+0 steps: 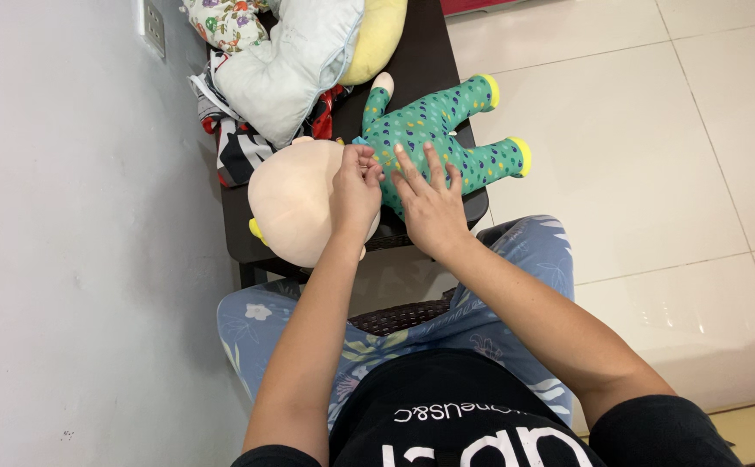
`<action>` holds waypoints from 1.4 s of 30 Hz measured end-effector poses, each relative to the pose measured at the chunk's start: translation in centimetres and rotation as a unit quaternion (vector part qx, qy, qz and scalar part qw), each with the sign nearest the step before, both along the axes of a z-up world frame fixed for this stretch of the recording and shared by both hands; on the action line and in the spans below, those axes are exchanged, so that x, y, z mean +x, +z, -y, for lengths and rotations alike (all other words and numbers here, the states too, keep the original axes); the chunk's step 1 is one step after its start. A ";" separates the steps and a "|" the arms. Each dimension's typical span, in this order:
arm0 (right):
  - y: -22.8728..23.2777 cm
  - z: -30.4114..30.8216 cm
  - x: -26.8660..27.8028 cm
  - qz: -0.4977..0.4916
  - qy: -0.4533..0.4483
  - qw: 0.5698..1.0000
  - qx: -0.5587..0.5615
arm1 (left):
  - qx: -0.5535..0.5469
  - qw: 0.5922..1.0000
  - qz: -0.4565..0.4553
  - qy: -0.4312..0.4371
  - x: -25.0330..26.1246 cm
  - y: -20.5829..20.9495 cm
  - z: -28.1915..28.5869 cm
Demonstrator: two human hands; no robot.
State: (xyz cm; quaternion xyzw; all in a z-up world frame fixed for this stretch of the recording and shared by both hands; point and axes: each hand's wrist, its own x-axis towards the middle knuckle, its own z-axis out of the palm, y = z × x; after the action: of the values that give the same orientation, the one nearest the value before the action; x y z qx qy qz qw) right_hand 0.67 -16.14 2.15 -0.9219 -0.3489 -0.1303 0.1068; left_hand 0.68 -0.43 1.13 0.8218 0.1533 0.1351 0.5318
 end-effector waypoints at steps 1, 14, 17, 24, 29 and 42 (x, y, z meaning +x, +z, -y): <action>0.0 0.0 -0.2 0.000 0.000 1.000 -0.003 | -0.015 1.000 -0.001 0.003 0.0 0.1 0.1; -1.2 0.6 -1.9 -0.017 -0.024 1.000 -0.001 | -0.273 0.960 0.063 -0.015 2.3 -4.6 -0.6; -1.1 0.8 -1.4 -0.018 -0.026 0.999 0.008 | -0.339 0.935 0.102 -0.014 2.8 -5.6 -1.5; -1.4 0.5 -1.1 -0.057 -0.022 0.997 0.036 | -0.321 0.940 0.109 0.026 2.5 -6.1 -3.1; -1.6 0.0 -1.1 -0.069 -0.015 0.997 0.031 | -0.282 0.950 0.125 0.055 2.1 -5.9 -3.0; -3.7 -3.3 1.3 -0.188 0.032 0.933 0.307 | -0.254 0.936 0.231 0.075 1.7 -7.1 -1.2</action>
State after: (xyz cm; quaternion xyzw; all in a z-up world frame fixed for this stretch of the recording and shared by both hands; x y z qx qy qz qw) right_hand 1.99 -12.88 -1.59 -0.8403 -0.2948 -0.0518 0.4520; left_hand 2.36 0.79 -5.94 0.5921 0.1162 0.3171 0.7317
